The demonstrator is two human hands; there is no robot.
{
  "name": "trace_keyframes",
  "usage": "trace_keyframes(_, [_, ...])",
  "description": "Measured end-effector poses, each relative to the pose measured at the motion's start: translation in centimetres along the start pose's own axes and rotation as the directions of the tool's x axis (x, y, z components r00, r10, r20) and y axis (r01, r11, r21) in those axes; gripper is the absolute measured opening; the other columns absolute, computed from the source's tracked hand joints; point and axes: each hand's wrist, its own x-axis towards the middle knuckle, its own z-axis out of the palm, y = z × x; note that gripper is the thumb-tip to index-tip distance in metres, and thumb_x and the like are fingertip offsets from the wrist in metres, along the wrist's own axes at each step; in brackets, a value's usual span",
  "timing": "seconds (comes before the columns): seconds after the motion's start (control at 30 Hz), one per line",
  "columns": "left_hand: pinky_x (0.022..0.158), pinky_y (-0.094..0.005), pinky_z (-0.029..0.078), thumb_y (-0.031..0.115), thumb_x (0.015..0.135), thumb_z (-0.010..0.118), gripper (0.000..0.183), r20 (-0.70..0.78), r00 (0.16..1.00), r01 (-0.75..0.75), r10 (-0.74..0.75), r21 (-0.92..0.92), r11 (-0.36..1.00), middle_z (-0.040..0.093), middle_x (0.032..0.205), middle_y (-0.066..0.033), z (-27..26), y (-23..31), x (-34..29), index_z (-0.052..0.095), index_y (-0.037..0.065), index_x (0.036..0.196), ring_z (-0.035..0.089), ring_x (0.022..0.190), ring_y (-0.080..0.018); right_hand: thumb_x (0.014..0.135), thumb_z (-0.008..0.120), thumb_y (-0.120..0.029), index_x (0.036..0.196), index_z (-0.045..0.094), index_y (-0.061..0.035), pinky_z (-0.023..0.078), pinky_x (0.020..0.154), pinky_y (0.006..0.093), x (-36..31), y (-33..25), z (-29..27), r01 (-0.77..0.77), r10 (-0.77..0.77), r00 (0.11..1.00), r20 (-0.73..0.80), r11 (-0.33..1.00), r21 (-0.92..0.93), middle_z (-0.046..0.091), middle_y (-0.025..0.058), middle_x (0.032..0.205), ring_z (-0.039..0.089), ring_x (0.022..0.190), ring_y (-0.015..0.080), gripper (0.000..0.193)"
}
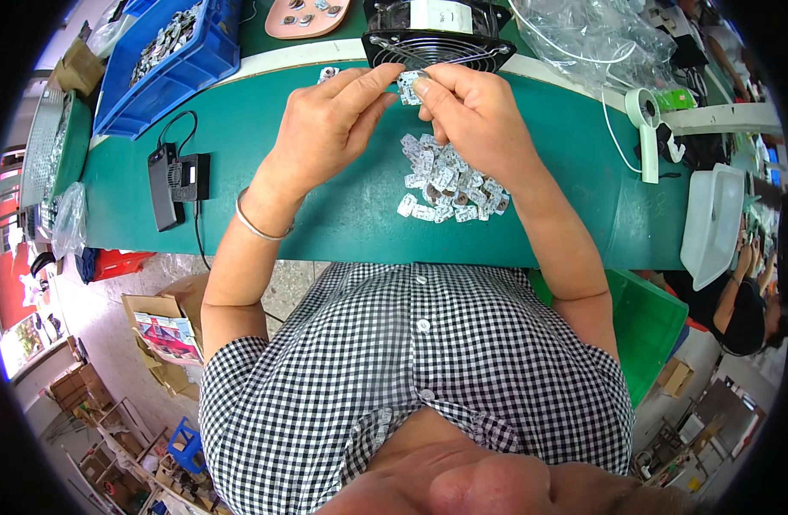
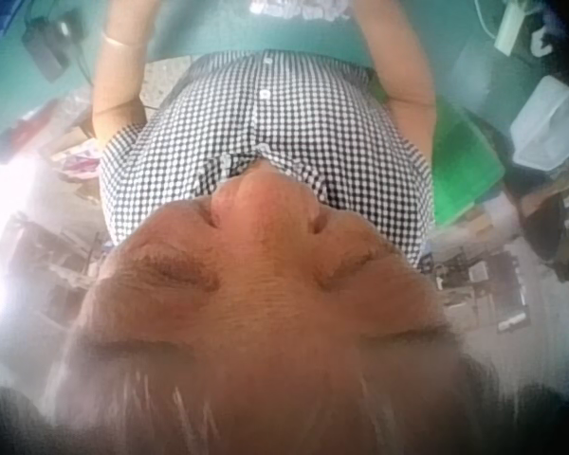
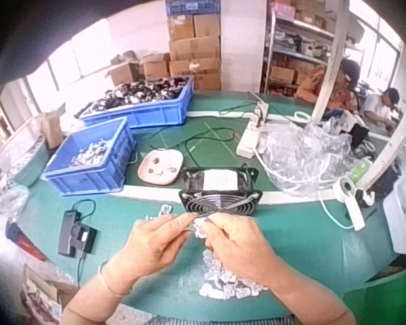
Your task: The person sorts small electronic components by hand on an assembly workbench, inspecting them one by one.
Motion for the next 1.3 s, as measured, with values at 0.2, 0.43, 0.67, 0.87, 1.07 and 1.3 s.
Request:
trace_keyframes(0.2, [0.055,-0.0312,0.050,-0.003,0.080,0.070,0.032,-0.048,0.997,-0.059,0.062,0.077,0.995,0.068,0.084,-0.0111,0.5,-1.2,-0.3,0.066,0.004,0.111,0.062,0.060,-0.0225,0.092,0.056,-0.016,0.073,0.057,0.0029,0.042,0.049,0.0326,0.5,0.0,0.2,0.035,-0.034,0.999,0.017,0.997,-0.074,0.054,0.0095,0.056,0.052,0.050,0.0135,0.028])
trace_keyframes(0.43, [0.056,-0.0311,0.051,-0.003,0.081,0.070,0.031,-0.065,0.994,-0.077,0.084,0.102,0.992,0.068,0.085,-0.0111,0.7,-2.0,0.0,0.066,0.003,0.110,0.064,0.063,-0.0231,0.092,0.057,-0.017,0.075,0.057,0.0030,0.042,0.052,0.0374,1.5,0.5,0.8,0.167,-0.180,0.982,-0.047,0.964,-0.205,0.054,0.0153,0.058,0.051,0.049,0.0244,0.026])
trace_keyframes(0.67, [0.059,-0.0277,0.053,-0.001,0.080,0.072,0.029,-0.149,0.986,0.081,-0.071,0.059,0.995,0.070,0.089,-0.0107,0.6,-1.3,0.0,0.067,0.003,0.108,0.065,0.068,-0.0186,0.092,0.058,-0.018,0.077,0.060,0.0019,0.044,0.053,0.0368,2.5,1.2,1.1,0.136,-0.149,0.986,-0.077,0.979,-0.154,0.057,0.0145,0.060,0.053,0.050,0.0229,0.025])
trace_keyframes(0.87, [0.059,-0.0250,0.053,0.000,0.078,0.075,0.024,-0.191,0.978,0.080,-0.080,-0.007,0.997,0.070,0.090,-0.0105,1.3,-0.5,-0.5,0.068,0.002,0.101,0.065,0.069,-0.0152,0.093,0.058,-0.021,0.076,0.060,0.0018,0.044,0.050,0.0315,1.9,0.9,1.1,-0.008,0.008,0.998,-0.067,1.000,-0.008,0.059,0.0074,0.059,0.053,0.050,0.0114,0.028])
trace_keyframes(1.07, [0.057,-0.0246,0.051,0.000,0.078,0.075,0.021,-0.139,0.980,0.137,-0.143,-0.057,0.989,0.069,0.087,-0.0105,1.7,0.8,-0.7,0.068,0.002,0.098,0.065,0.068,-0.0155,0.093,0.059,-0.022,0.074,0.059,0.0018,0.042,0.049,0.0287,1.0,1.8,0.9,0.006,-0.004,0.994,-0.109,1.000,0.018,0.059,0.0053,0.059,0.050,0.050,0.0090,0.030])
trace_keyframes(1.3, [0.063,-0.0295,0.053,0.003,0.082,0.072,0.016,0.068,0.974,0.226,-0.215,-0.280,0.933,0.069,0.086,-0.0111,3.0,2.0,-1.8,0.068,0.001,0.097,0.066,0.070,-0.0203,0.092,0.060,-0.017,0.074,0.058,0.0024,0.043,0.051,0.0288,-3.4,3.1,-0.5,-0.048,0.044,0.998,-0.034,0.988,-0.145,0.058,0.0089,0.061,0.051,0.053,0.0097,0.026])
